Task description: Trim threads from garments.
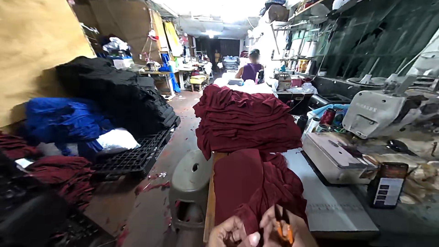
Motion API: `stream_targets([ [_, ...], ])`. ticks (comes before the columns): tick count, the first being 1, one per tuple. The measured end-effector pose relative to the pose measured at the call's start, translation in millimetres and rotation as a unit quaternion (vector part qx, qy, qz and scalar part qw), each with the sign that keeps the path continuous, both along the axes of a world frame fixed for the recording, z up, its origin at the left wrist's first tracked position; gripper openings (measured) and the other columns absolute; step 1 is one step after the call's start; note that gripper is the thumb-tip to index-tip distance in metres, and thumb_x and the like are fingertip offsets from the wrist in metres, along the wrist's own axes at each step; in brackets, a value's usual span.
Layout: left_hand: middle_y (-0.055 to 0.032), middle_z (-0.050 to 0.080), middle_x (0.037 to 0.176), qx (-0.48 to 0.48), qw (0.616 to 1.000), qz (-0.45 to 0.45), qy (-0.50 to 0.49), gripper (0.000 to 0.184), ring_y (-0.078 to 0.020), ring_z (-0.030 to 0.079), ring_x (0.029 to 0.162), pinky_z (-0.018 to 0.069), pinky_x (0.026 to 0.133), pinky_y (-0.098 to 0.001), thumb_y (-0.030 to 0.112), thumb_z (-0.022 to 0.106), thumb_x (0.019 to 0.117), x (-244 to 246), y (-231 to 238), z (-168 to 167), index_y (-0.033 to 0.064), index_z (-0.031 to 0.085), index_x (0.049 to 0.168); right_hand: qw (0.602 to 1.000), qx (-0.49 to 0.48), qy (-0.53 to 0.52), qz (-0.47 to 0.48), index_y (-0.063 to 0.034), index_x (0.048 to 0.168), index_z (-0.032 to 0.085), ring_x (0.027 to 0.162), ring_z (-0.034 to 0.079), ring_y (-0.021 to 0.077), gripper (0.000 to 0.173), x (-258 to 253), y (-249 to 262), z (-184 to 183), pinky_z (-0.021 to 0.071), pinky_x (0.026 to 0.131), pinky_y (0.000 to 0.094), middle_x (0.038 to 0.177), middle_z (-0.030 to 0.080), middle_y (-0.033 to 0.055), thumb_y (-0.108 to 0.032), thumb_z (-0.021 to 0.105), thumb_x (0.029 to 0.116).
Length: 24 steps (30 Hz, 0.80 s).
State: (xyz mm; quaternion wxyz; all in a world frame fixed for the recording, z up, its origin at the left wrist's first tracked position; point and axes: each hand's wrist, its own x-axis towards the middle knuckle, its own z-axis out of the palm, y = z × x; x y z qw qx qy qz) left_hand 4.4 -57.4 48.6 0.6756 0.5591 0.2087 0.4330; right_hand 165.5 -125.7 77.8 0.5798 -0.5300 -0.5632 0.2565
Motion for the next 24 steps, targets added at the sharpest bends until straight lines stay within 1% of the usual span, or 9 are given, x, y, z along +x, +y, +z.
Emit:
stream_targets([
  [3,0.0155,0.067,0.071,-0.014,1.0,-0.015,-0.01,0.012,0.0055,0.061,0.063,0.0512,0.06,-0.0153,0.005,0.072,0.0874,8.2,-1.5,9.8,0.0164,0.069,0.085,1.0,-0.013,-0.015,0.02,0.0073,0.097,0.061,0.072,0.054,-0.0039,0.036,-13.3,-6.4,1.2,0.0455,0.067,0.0144,0.081,0.061,0.0021,-0.016,0.083,0.0808],
  [5,0.017,0.065,0.071,0.013,1.0,-0.019,-0.006,0.011,0.0066,0.059,0.062,0.0504,0.058,-0.0138,0.011,0.074,0.0871,3.5,6.7,10.2,0.0195,0.067,0.084,1.0,0.019,-0.017,-0.015,0.0042,0.089,0.061,0.069,0.05,-0.0061,0.024,-9.7,-9.2,-2.0,0.0417,0.064,0.0122,0.077,0.059,-0.0019,-0.01,0.08,0.0813],
  [8,0.0119,0.067,0.082,0.123,0.991,0.04,0.011,0.01,0.0038,0.061,0.069,0.0531,0.062,-0.015,0.011,0.078,0.0861,-13.4,22.1,11.3,0.0154,0.069,0.087,0.993,0.054,-0.012,-0.108,0.0009,0.091,0.063,0.073,0.055,-0.0103,0.017,6.6,-18.5,-2.4,0.0472,0.064,0.01,0.079,0.061,-0.0086,-0.005,0.074,0.0796],
  [10,0.007,0.067,0.085,0.253,0.954,0.146,0.059,0.011,0.002,0.063,0.074,0.0545,0.064,-0.0149,0.009,0.075,0.082,-20.3,31.6,8.6,0.0118,0.066,0.086,0.971,0.072,-0.091,-0.208,0.0067,0.09,0.059,0.069,0.053,-0.0094,0.02,13.9,-24.9,-0.6,0.0451,0.062,0.0082,0.077,0.059,-0.0024,0.001,0.068,0.0734],
  [13,0.0002,0.065,0.085,0.403,0.853,0.299,0.142,0.007,-0.0001,0.063,0.077,0.0539,0.067,-0.0132,0.015,0.068,0.0831,-17.5,41.7,-4.0,0.0092,0.065,0.086,0.927,0.084,-0.231,-0.282,0.0076,0.089,0.063,0.068,0.055,0.0026,0.018,22.8,-25.2,-18.8,0.0461,0.063,0.0124,0.078,0.062,0.0109,0.001,0.068,0.0732],
  [15,-0.0043,0.065,0.087,0.44,0.818,0.323,0.183,0.007,-0.0064,0.063,0.08,0.0527,0.072,-0.0169,0.013,0.065,0.0846,-9.8,46.5,-22.2,0.0081,0.069,0.086,0.921,0.045,-0.291,-0.257,0.0029,0.093,0.071,0.068,0.063,0.0138,0.021,28.7,-24.5,-37.6,0.0527,0.062,0.0251,0.081,0.068,0.0131,-0.001,0.069,0.0728],
  [17,-0.0043,0.067,0.096,0.429,0.826,0.275,0.242,0.012,-0.0133,0.065,0.089,0.0552,0.076,-0.026,0.015,0.064,0.085,-10.1,49.3,-38.5,0.012,0.074,0.091,0.941,-0.036,-0.288,-0.173,0.0005,0.099,0.072,0.067,0.066,0.0206,0.023,43.3,-29.8,-47.0,0.0559,0.061,0.0386,0.082,0.07,0.0125,-0.01,0.073,0.0789],
  [20,-0.0042,0.065,0.111,0.403,0.84,0.183,0.312,0.021,-0.0169,0.064,0.099,0.0562,0.08,-0.0337,0.02,0.065,0.0869,-24.7,42.4,-22.9,0.0172,0.076,0.104,0.967,-0.09,-0.23,-0.053,0.001,0.105,0.072,0.071,0.063,0.0094,0.033,72.7,-44.0,-28.0,0.054,0.064,0.0272,0.085,0.07,0.0092,-0.029,0.073,0.0915],
  [24,0.0006,0.061,0.108,0.475,0.825,0.138,0.271,0.026,-0.0051,0.06,0.091,0.0535,0.077,-0.0199,0.013,0.06,0.0913,-30.3,33.4,16.7,0.0212,0.074,0.112,0.983,-0.001,-0.181,-0.018,-0.0008,0.117,0.072,0.079,0.06,-0.0042,0.038,75.1,-43.8,10.4,0.0523,0.069,0.014,0.096,0.07,0.0016,-0.034,0.059,0.1031],
])
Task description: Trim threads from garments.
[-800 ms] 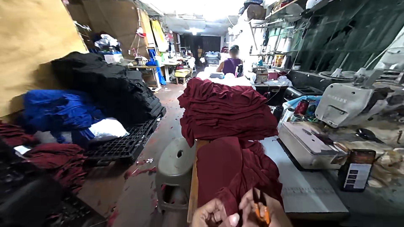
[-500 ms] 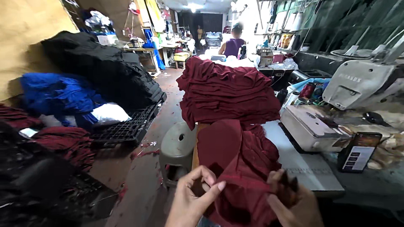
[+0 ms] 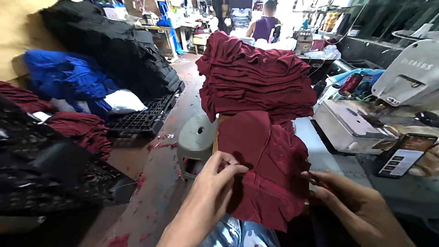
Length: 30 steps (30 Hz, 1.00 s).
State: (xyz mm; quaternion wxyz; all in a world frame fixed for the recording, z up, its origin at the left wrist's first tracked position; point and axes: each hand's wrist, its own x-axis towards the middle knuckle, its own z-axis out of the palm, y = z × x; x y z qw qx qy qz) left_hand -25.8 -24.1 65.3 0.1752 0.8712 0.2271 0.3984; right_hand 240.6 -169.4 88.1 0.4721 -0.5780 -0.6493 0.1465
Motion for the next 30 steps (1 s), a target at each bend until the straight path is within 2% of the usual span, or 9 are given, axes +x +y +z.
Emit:
stream_targets([
  [4,-0.0044,0.062,0.111,-0.008,0.99,-0.136,0.041,0.026,-0.0134,0.062,0.096,0.056,0.083,-0.0293,0.013,0.061,0.0985,25.3,7.5,1.7,0.0202,0.074,0.119,0.965,0.068,0.217,0.131,-0.012,0.113,0.074,0.065,0.051,-0.0112,0.04,-39.5,33.2,-3.3,0.0421,0.056,0.0072,0.084,0.066,-0.0121,-0.042,0.049,0.107],
  [6,-0.0058,0.066,0.104,-0.027,0.985,-0.167,0.019,0.017,-0.0133,0.063,0.094,0.0552,0.084,-0.0275,0.018,0.063,0.0998,39.4,14.5,-14.4,0.0119,0.077,0.106,0.93,0.064,0.325,0.159,-0.0126,0.103,0.075,0.06,0.051,-0.0097,0.04,-50.6,52.9,-23.3,0.0424,0.054,0.008,0.075,0.064,-0.012,-0.044,0.05,0.1055],
  [8,-0.0005,0.068,0.094,-0.069,0.983,-0.159,-0.058,0.02,-0.0045,0.064,0.088,0.0546,0.08,-0.0192,0.022,0.064,0.0995,46.6,21.4,-27.7,0.0079,0.077,0.094,0.921,0.063,0.366,0.117,-0.0129,0.094,0.076,0.055,0.05,-0.0084,0.039,-52.2,64.9,-42.1,0.0421,0.051,0.0089,0.069,0.061,-0.0119,-0.042,0.052,0.105],
  [12,0.0036,0.067,0.086,-0.227,0.956,-0.119,-0.141,0.016,-0.0005,0.062,0.072,0.054,0.065,-0.0159,0.02,0.068,0.0959,45.1,23.9,-33.6,0.0082,0.076,0.09,0.967,0.096,0.236,0.003,-0.0144,0.088,0.072,0.059,0.049,-0.0115,0.028,-53.2,61.8,-58.6,0.0408,0.054,0.0072,0.07,0.06,-0.0152,-0.035,0.059,0.1025],
  [14,0.0018,0.067,0.086,-0.281,0.937,-0.125,-0.166,0.011,-0.0034,0.064,0.07,0.057,0.064,-0.018,0.015,0.069,0.0948,46.3,21.6,-32.7,0.0073,0.076,0.09,0.984,0.111,0.123,-0.063,-0.0084,0.084,0.069,0.064,0.053,-0.0091,0.029,-57.3,56.7,-64.8,0.0446,0.058,0.0083,0.072,0.061,-0.0087,-0.034,0.065,0.0983],
  [17,0.001,0.067,0.085,-0.295,0.931,-0.126,-0.173,0.01,-0.0051,0.064,0.07,0.0569,0.065,-0.0192,0.013,0.069,0.0942,48.2,20.9,-30.3,0.0076,0.075,0.089,0.982,0.116,-0.007,-0.148,-0.0056,0.079,0.069,0.067,0.057,-0.0036,0.035,-64.7,55.3,-70.8,0.0478,0.062,0.0114,0.074,0.064,-0.0004,-0.038,0.069,0.0926],
  [21,0.0005,0.067,0.085,-0.292,0.932,-0.121,-0.177,0.009,-0.0053,0.064,0.069,0.0569,0.063,-0.0191,0.011,0.069,0.0931,47.9,19.1,-28.0,0.0074,0.075,0.087,0.964,0.112,-0.12,-0.21,-0.0081,0.072,0.069,0.057,0.056,0.0056,0.04,-70.0,58.7,-72.2,0.0447,0.049,0.0222,0.068,0.061,0.001,-0.04,0.062,0.0944],
  [23,0.0001,0.067,0.085,-0.296,0.929,-0.117,-0.19,0.009,-0.0055,0.064,0.068,0.0569,0.062,-0.019,0.01,0.069,0.0928,46.3,19.3,-25.7,0.007,0.075,0.086,0.96,0.118,-0.137,-0.214,-0.0081,0.068,0.067,0.054,0.055,0.0074,0.041,-68.5,61.2,-73.4,0.0434,0.047,0.0242,0.064,0.059,0.0015,-0.038,0.06,0.0951],
  [30,0.0025,0.069,0.084,-0.239,0.95,-0.071,-0.187,0.007,-0.0045,0.062,0.07,0.0533,0.061,-0.0176,0.012,0.072,0.0908,38.2,23.3,-16.7,0.0099,0.078,0.088,0.973,0.085,-0.1,-0.19,-0.0089,0.078,0.071,0.059,0.055,0.0042,0.04,-71.6,63.5,-55.3,0.0468,0.053,0.0221,0.071,0.062,-0.0012,-0.047,0.065,0.0909],
])
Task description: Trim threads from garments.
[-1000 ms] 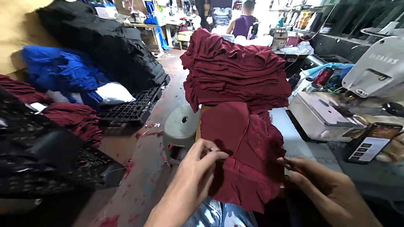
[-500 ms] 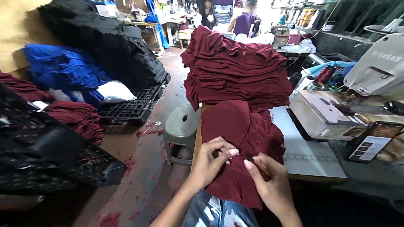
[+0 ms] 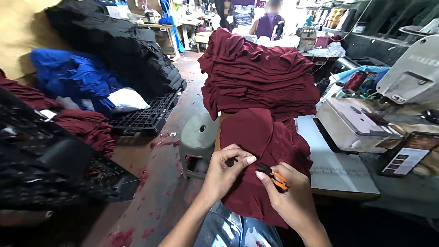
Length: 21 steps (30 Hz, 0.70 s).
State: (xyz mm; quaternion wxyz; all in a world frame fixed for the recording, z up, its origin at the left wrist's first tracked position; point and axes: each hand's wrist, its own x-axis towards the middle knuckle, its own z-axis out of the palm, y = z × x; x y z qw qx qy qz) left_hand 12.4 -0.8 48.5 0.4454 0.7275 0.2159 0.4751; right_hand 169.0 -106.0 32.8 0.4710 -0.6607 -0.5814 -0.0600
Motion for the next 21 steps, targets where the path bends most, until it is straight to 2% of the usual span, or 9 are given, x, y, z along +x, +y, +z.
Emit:
stream_targets([
  [3,0.0032,0.069,0.085,0.012,1.0,0.003,0.005,0.007,-0.0057,0.064,0.077,0.0548,0.068,-0.0187,0.012,0.073,0.0904,-0.6,-1.5,3.7,0.0111,0.079,0.088,0.999,-0.022,-0.038,-0.012,-0.0087,0.078,0.072,0.057,0.058,0.0103,0.041,-9.5,5.9,7.6,0.0477,0.05,0.0294,0.071,0.063,0.0007,-0.047,0.063,0.09],
  [10,0.0038,0.069,0.084,0.012,1.0,-0.015,0.007,0.008,-0.0036,0.063,0.074,0.053,0.066,-0.0169,0.012,0.071,0.0912,-3.3,2.1,9.7,0.0103,0.078,0.087,0.995,-0.012,-0.087,-0.038,-0.0099,0.064,0.066,0.05,0.056,0.0132,0.036,-10.2,16.4,3.7,0.0435,0.044,0.033,0.06,0.057,0.0002,-0.035,0.061,0.0901],
  [12,0.0065,0.068,0.083,0.024,0.991,-0.133,0.012,0.018,-0.0004,0.062,0.076,0.0527,0.068,-0.016,0.026,0.069,0.0957,-27.8,11.8,22.0,0.0125,0.076,0.085,0.999,-0.015,-0.038,-0.015,-0.0098,0.068,0.068,0.054,0.058,0.0112,0.038,-0.1,12.4,5.8,0.0472,0.049,0.0327,0.063,0.061,-0.0003,-0.038,0.062,0.0923],
  [13,0.0094,0.068,0.082,0.034,0.97,-0.236,0.037,0.027,0.0023,0.063,0.079,0.0527,0.071,-0.0156,0.038,0.066,0.098,-47.1,20.1,30.8,0.0157,0.074,0.084,1.0,-0.003,0.011,0.019,-0.0106,0.07,0.068,0.055,0.055,0.0059,0.037,8.2,8.5,7.0,0.0466,0.051,0.0268,0.064,0.06,-0.0028,-0.038,0.063,0.0943],
  [14,0.0104,0.07,0.084,0.043,0.936,-0.343,0.073,0.032,0.0034,0.064,0.083,0.0528,0.075,-0.0162,0.044,0.063,0.0994,-66.2,28.7,40.1,0.0169,0.074,0.086,0.995,0.009,0.07,0.067,-0.0121,0.072,0.066,0.056,0.05,-0.0019,0.035,17.7,3.5,8.7,0.043,0.051,0.0174,0.065,0.058,-0.0071,-0.037,0.063,0.0972],
  [15,0.0091,0.073,0.089,0.05,0.904,-0.408,0.115,0.035,0.0024,0.065,0.089,0.053,0.08,-0.0177,0.046,0.062,0.0995,-81.8,34.6,48.4,0.0158,0.075,0.09,0.986,0.02,0.122,0.111,-0.0128,0.077,0.066,0.057,0.048,-0.0068,0.032,25.7,-1.9,11.3,0.041,0.051,0.0117,0.066,0.056,-0.01,-0.035,0.062,0.0992],
  [16,0.0075,0.072,0.095,0.069,0.898,-0.404,0.163,0.038,0.0016,0.064,0.094,0.0526,0.082,-0.0178,0.048,0.061,0.0995,-93.2,35.8,54.9,0.0143,0.077,0.094,0.978,0.026,0.156,0.137,-0.0136,0.081,0.066,0.057,0.048,-0.0094,0.031,30.9,-7.4,14.5,0.0409,0.052,0.009,0.067,0.056,-0.0121,-0.037,0.06,0.1007],
  [19,0.0108,0.068,0.099,0.151,0.95,-0.133,0.239,0.029,0.0018,0.064,0.09,0.0557,0.075,-0.0176,0.047,0.065,0.0959,-83.1,17.1,50.4,0.0221,0.079,0.089,0.975,0.029,0.161,0.15,-0.0114,0.09,0.067,0.061,0.05,-0.0101,0.035,26.8,-18.1,17.8,0.0429,0.054,0.0091,0.071,0.058,-0.0111,-0.045,0.061,0.1],
  [21,0.0101,0.066,0.104,0.172,0.958,-0.025,0.23,0.013,-0.0017,0.064,0.092,0.0572,0.077,-0.0231,0.035,0.073,0.0912,-51.1,3.9,33.4,0.024,0.077,0.097,0.992,0.009,0.092,0.09,-0.0071,0.096,0.067,0.064,0.052,-0.0037,0.033,13.7,-20.3,10.9,0.0449,0.055,0.0142,0.075,0.06,-0.0046,-0.039,0.071,0.0899],
])
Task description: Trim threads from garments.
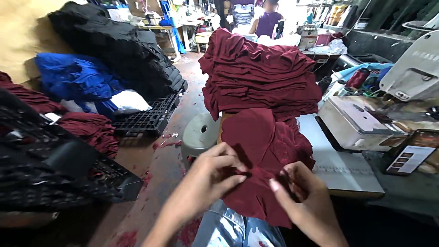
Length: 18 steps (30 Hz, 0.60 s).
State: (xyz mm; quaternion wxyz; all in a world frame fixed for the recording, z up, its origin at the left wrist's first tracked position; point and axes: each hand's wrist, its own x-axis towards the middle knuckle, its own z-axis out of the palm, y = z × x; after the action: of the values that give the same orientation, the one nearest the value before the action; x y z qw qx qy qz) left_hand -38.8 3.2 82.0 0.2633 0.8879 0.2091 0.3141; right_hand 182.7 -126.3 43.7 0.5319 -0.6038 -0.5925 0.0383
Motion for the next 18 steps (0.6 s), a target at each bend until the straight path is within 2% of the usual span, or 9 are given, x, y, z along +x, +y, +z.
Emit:
stream_targets([
  [2,0.004,0.064,0.112,0.044,0.998,0.04,-0.004,0.024,-0.011,0.063,0.102,0.0579,0.082,-0.0343,0.023,0.072,0.0864,25.2,-7.0,-22.7,0.0216,0.074,0.11,0.991,-0.03,-0.113,-0.07,-0.007,0.096,0.069,0.066,0.063,0.0086,0.03,-5.1,0.3,-9.2,0.0526,0.056,0.0267,0.08,0.068,0.0029,-0.033,0.073,0.0813],
  [3,0.0023,0.063,0.115,0.064,0.996,0.056,-0.007,0.03,-0.0144,0.062,0.107,0.0571,0.085,-0.0374,0.021,0.07,0.085,31.4,-6.9,-33.4,0.0214,0.073,0.115,0.985,-0.039,-0.142,-0.085,-0.0073,0.094,0.07,0.067,0.066,0.0123,0.026,-3.3,0.4,-13.3,0.0545,0.055,0.0309,0.082,0.07,0.0044,-0.029,0.071,0.0801],
  [4,0.0017,0.063,0.117,0.073,0.995,0.071,-0.023,0.032,-0.0154,0.061,0.11,0.0566,0.086,-0.0376,0.021,0.067,0.0852,33.9,-4.2,-42.1,0.0215,0.073,0.116,0.985,-0.041,-0.144,-0.084,-0.0075,0.091,0.071,0.066,0.066,0.0128,0.021,1.3,0.0,-15.5,0.0544,0.055,0.0311,0.081,0.07,0.0046,-0.025,0.068,0.0805],
  [5,0.0016,0.064,0.117,0.074,0.993,0.08,-0.047,0.029,-0.015,0.061,0.111,0.0564,0.088,-0.0364,0.021,0.065,0.0867,33.6,-0.2,-47.6,0.0209,0.075,0.114,0.989,-0.042,-0.122,-0.066,-0.0076,0.088,0.071,0.066,0.064,0.0096,0.017,7.6,-1.3,-14.6,0.0532,0.057,0.0271,0.079,0.068,0.0033,-0.023,0.066,0.0828],
  [7,0.0028,0.064,0.115,0.044,0.992,0.074,-0.09,0.018,-0.0109,0.06,0.11,0.0533,0.092,-0.0315,0.026,0.064,0.0929,28.3,5.2,-48.8,0.0191,0.079,0.102,0.999,-0.041,-0.029,0.014,-0.0058,0.086,0.071,0.066,0.056,-0.0028,0.017,20.3,-4.9,-6.5,0.0474,0.059,0.0127,0.076,0.064,-0.0019,-0.021,0.065,0.0903],
  [9,0.0059,0.063,0.113,-0.021,0.993,0.039,-0.107,0.019,-0.0054,0.059,0.108,0.0517,0.093,-0.0258,0.031,0.064,0.0969,23.9,7.6,-40.4,0.018,0.078,0.092,0.995,-0.04,0.044,0.078,-0.0062,0.086,0.071,0.064,0.052,-0.0096,0.021,29.5,-4.6,4.3,0.0435,0.057,0.0073,0.074,0.062,-0.0071,-0.024,0.066,0.0956],
  [12,0.0064,0.062,0.108,-0.067,0.993,0.036,-0.09,0.024,-0.0033,0.059,0.101,0.0528,0.087,-0.0222,0.032,0.061,0.0997,23.4,15.4,-28.0,0.0168,0.072,0.085,0.996,-0.05,0.058,0.035,-0.0136,0.082,0.069,0.056,0.05,-0.0089,0.018,37.7,5.9,10.3,0.0416,0.051,0.0089,0.066,0.058,-0.0119,-0.027,0.065,0.0939],
  [16,-0.004,0.063,0.103,0.045,0.986,0.151,-0.064,0.016,-0.0205,0.059,0.099,0.0514,0.084,-0.0405,0.028,0.076,0.0868,39.7,19.7,-31.1,0.0129,0.074,0.085,0.993,-0.101,0.01,-0.065,-0.0141,0.072,0.06,0.05,0.042,-0.0007,0.021,37.8,21.7,0.2,0.0355,0.047,0.0183,0.059,0.047,-0.0081,-0.026,0.067,0.0883],
  [18,-0.0038,0.06,0.1,0.058,0.982,0.162,-0.073,0.01,-0.0176,0.06,0.091,0.0536,0.076,-0.0358,0.019,0.078,0.0836,46.9,9.5,-25.2,0.0136,0.073,0.09,0.991,-0.105,0.004,-0.08,-0.0151,0.078,0.063,0.053,0.046,0.0005,0.017,36.6,21.5,2.3,0.0396,0.049,0.0204,0.061,0.051,-0.0082,-0.029,0.069,0.087],
])
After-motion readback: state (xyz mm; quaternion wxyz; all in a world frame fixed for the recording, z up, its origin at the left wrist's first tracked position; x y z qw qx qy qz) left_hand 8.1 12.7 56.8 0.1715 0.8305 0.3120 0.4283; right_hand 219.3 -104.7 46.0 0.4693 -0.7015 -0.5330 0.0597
